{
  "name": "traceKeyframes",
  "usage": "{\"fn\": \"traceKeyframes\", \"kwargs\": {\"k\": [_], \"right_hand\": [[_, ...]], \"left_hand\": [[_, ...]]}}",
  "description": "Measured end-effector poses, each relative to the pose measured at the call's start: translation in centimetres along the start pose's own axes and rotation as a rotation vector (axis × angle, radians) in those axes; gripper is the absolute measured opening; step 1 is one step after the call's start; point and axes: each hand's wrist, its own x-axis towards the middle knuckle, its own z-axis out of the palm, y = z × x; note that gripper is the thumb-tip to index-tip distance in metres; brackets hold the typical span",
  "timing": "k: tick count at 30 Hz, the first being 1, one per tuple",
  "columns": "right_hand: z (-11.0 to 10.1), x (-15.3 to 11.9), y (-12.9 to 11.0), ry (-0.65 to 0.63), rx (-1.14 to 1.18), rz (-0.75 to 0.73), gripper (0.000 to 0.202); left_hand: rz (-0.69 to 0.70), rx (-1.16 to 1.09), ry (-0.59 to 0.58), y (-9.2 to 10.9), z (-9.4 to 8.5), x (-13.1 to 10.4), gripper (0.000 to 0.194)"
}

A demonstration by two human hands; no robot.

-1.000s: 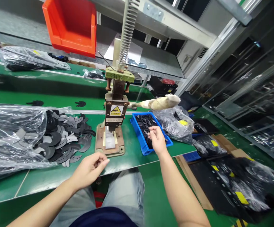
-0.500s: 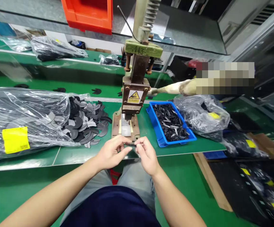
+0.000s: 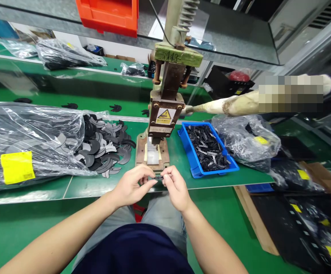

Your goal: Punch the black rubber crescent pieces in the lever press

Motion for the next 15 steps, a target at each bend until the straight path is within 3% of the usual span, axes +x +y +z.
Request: {"fn": "traceKeyframes", "kwargs": {"k": [10, 13, 15], "right_hand": [[0.2, 0.2, 0.0, -0.003, -0.063, -0.014, 0.025], [-1.2, 1.1, -0.6, 0.062, -0.096, -0.048, 0.021], [-3.1, 2.4, -1.9, 0.179, -0.102, -0.109, 0.021]], "left_hand": [[0.13, 0.144, 0.012, 0.4, -0.6, -0.2, 0.02], [0.124, 0.197, 0.037, -0.6, -1.5, 0.5, 0.016], [0.061, 0.244, 0.109, -2.1, -2.4, 1.4, 0.011]]}}
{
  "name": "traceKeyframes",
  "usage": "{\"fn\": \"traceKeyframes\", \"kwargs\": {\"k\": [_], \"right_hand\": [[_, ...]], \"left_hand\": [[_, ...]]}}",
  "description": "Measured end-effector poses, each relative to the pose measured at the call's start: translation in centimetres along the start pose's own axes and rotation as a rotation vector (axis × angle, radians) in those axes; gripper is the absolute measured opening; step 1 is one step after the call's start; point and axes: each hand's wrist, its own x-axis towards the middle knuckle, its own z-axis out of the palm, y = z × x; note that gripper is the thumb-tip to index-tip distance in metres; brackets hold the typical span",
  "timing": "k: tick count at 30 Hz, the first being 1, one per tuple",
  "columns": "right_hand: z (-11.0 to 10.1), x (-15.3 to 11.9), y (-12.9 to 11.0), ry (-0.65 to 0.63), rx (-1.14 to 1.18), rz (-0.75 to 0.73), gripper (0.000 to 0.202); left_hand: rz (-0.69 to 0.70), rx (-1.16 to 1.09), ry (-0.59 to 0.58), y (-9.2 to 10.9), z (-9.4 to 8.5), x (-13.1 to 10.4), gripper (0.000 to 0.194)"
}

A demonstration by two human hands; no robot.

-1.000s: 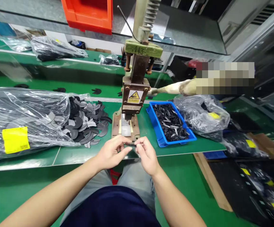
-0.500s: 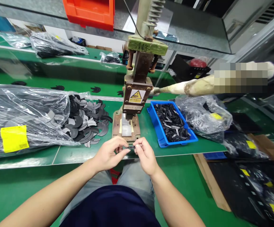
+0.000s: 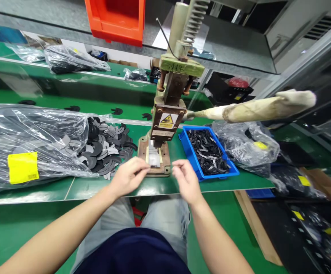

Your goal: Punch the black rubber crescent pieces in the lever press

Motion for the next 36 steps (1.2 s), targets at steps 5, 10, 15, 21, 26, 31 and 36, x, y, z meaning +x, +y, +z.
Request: {"fn": "traceKeyframes", "kwargs": {"k": [5, 10, 15, 21, 26, 31, 36], "right_hand": [[-5.0, 5.6, -7.0, 0.266, 0.165, -0.431, 0.04], [-5.8, 9.4, -14.8, 0.144, 0.225, -0.737, 0.062], [-4.3, 9.7, -16.3, 0.195, 0.138, -0.744, 0.014], [-2.2, 5.0, -10.6, 0.327, 0.028, -0.758, 0.03], [-1.7, 2.3, -4.9, 0.289, -0.089, -0.81, 0.02], [-1.4, 2.7, -3.8, 0.348, -0.067, -0.832, 0.019], [-1.1, 3.0, -3.9, 0.369, -0.038, -0.845, 0.019]], "left_hand": [[-0.118, 0.16, 0.043, -5.3, -0.2, 3.1, 0.016], [-0.071, 0.309, -0.127, -7.2, 0.8, 5.0, 0.022], [-0.059, 0.416, -0.25, -6.6, 1.5, 5.6, 0.03], [-0.04, 0.374, -0.254, -6.3, 1.3, 5.7, 0.031], [-0.058, 0.355, -0.267, -5.8, 1.5, 5.8, 0.031], [-0.055, 0.399, -0.305, -6.0, -1.3, 6.1, 0.031], [-0.189, 0.684, -0.302, -9.2, -9.0, 7.2, 0.033]]}}
